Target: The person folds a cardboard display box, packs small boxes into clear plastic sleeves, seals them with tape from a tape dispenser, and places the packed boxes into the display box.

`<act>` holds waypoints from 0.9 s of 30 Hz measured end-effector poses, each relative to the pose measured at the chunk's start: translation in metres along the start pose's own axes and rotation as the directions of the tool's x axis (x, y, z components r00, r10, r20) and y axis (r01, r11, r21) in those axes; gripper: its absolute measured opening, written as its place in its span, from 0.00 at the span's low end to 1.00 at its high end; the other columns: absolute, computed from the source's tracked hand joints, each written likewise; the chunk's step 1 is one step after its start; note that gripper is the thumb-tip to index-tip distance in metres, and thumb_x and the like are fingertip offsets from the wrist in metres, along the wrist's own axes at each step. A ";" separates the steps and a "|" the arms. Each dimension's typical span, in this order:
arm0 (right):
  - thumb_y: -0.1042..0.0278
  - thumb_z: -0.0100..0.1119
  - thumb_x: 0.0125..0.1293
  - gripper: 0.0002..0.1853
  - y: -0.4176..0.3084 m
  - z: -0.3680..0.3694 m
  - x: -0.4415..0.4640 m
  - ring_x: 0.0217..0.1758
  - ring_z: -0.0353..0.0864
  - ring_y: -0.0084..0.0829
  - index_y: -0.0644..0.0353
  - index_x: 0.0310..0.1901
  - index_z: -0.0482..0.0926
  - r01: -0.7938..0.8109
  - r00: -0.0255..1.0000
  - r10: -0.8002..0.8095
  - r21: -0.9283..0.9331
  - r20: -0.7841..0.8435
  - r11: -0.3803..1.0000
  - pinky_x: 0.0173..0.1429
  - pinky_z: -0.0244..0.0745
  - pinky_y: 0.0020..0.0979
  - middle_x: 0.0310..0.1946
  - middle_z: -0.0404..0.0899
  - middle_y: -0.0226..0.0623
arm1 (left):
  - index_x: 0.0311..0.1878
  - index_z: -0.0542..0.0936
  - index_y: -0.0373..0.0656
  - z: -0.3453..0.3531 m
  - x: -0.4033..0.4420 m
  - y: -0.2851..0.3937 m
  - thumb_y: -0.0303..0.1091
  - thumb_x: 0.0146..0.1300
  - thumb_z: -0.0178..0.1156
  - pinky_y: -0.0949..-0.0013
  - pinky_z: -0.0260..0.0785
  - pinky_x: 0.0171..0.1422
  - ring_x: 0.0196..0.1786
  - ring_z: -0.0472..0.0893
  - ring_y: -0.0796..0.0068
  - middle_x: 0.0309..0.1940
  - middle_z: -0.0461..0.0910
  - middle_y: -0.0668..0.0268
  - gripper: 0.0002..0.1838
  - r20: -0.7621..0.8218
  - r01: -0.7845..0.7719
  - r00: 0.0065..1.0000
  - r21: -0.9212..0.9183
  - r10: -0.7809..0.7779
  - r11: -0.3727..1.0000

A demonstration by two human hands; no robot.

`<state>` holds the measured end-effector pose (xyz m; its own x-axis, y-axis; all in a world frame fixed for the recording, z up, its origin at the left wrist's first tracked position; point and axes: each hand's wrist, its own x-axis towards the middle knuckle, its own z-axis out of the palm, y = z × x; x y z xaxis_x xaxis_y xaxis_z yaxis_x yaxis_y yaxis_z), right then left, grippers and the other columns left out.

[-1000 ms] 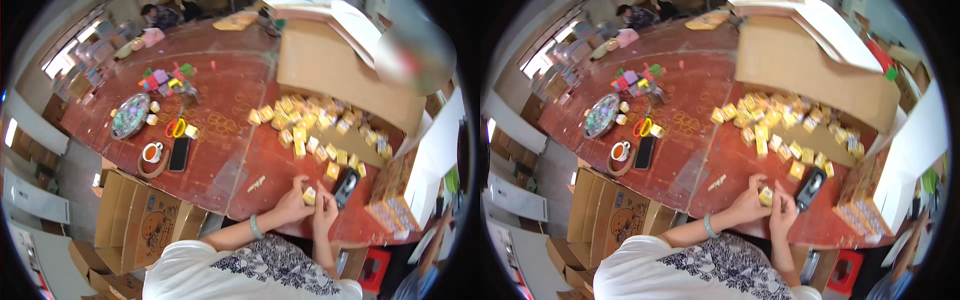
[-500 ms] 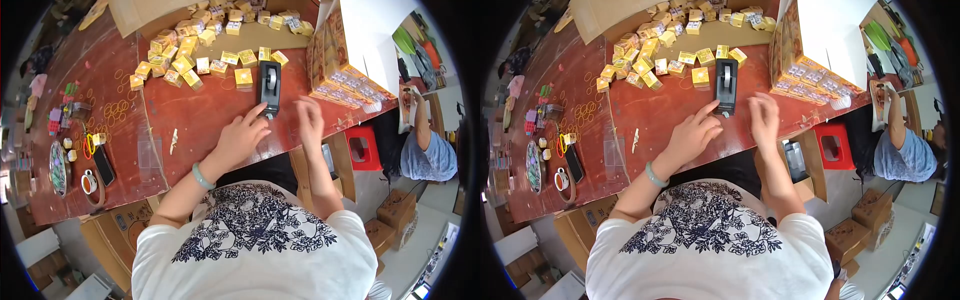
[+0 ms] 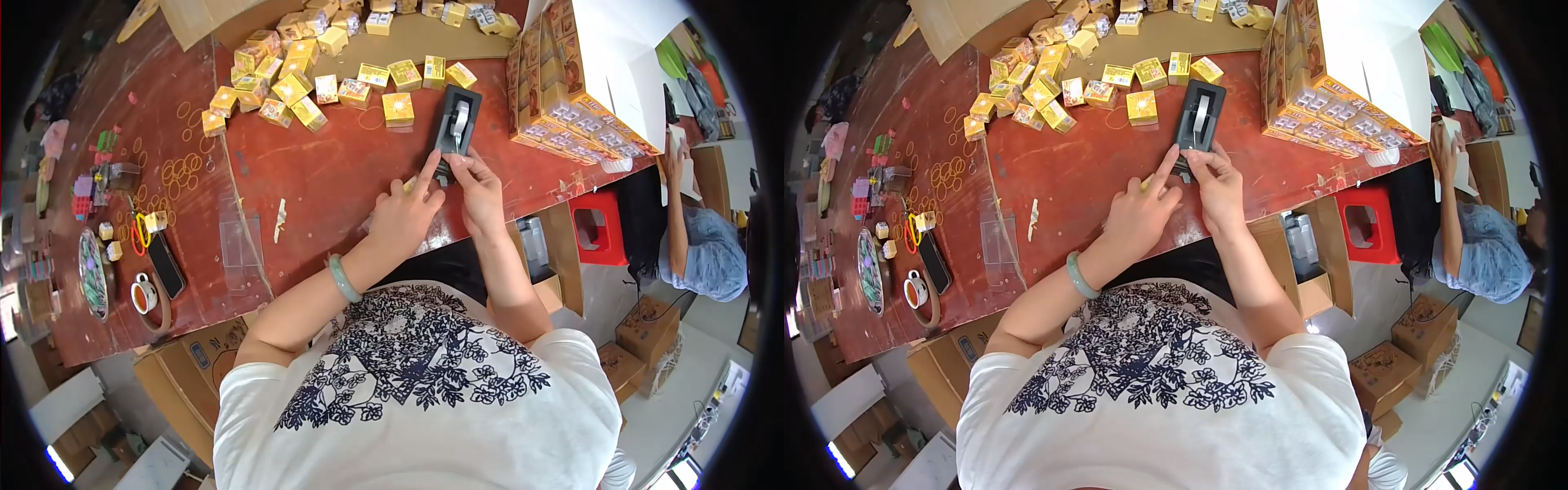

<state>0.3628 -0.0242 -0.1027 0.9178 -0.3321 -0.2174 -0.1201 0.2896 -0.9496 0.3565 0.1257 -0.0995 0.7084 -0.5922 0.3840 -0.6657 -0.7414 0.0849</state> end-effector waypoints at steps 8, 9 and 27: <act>0.77 0.63 0.67 0.06 0.020 -0.001 -0.020 0.71 0.66 0.39 0.69 0.40 0.86 0.062 0.998 -0.064 -0.094 -0.016 0.994 0.69 0.64 0.31 0.69 0.65 0.53 | 0.37 0.76 0.46 -0.006 0.004 -0.003 0.34 0.58 0.63 0.70 0.70 0.23 0.27 0.72 0.67 0.78 0.58 0.61 0.07 0.050 0.016 0.999 -0.018 -0.015 1.000; 0.77 0.62 0.66 0.06 0.027 -0.003 -0.026 0.71 0.67 0.40 0.69 0.40 0.86 0.083 0.994 -0.093 -0.171 -0.050 0.982 0.70 0.64 0.32 0.69 0.65 0.54 | 0.36 0.76 0.46 -0.007 0.003 -0.002 0.35 0.59 0.63 0.71 0.71 0.24 0.27 0.72 0.67 0.78 0.59 0.63 0.07 0.058 0.021 0.998 -0.018 -0.020 1.000; 0.84 0.57 0.67 0.14 -0.126 0.003 -0.016 0.31 0.71 0.19 0.67 0.54 0.78 0.421 0.612 -0.127 -0.186 0.781 0.888 0.38 0.65 0.18 0.32 0.78 0.31 | 0.49 0.79 0.41 -0.088 0.025 -0.047 0.48 0.48 0.78 0.67 0.74 0.52 0.43 0.84 0.66 0.47 0.84 0.60 0.29 0.401 0.377 0.916 -0.879 0.022 0.291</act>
<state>0.3651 -0.0525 0.0214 0.8723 0.4607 0.1640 0.2099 -0.0498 -0.9765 0.3847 0.1738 -0.0131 0.7279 -0.6855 -0.0148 -0.1324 -0.1617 0.9779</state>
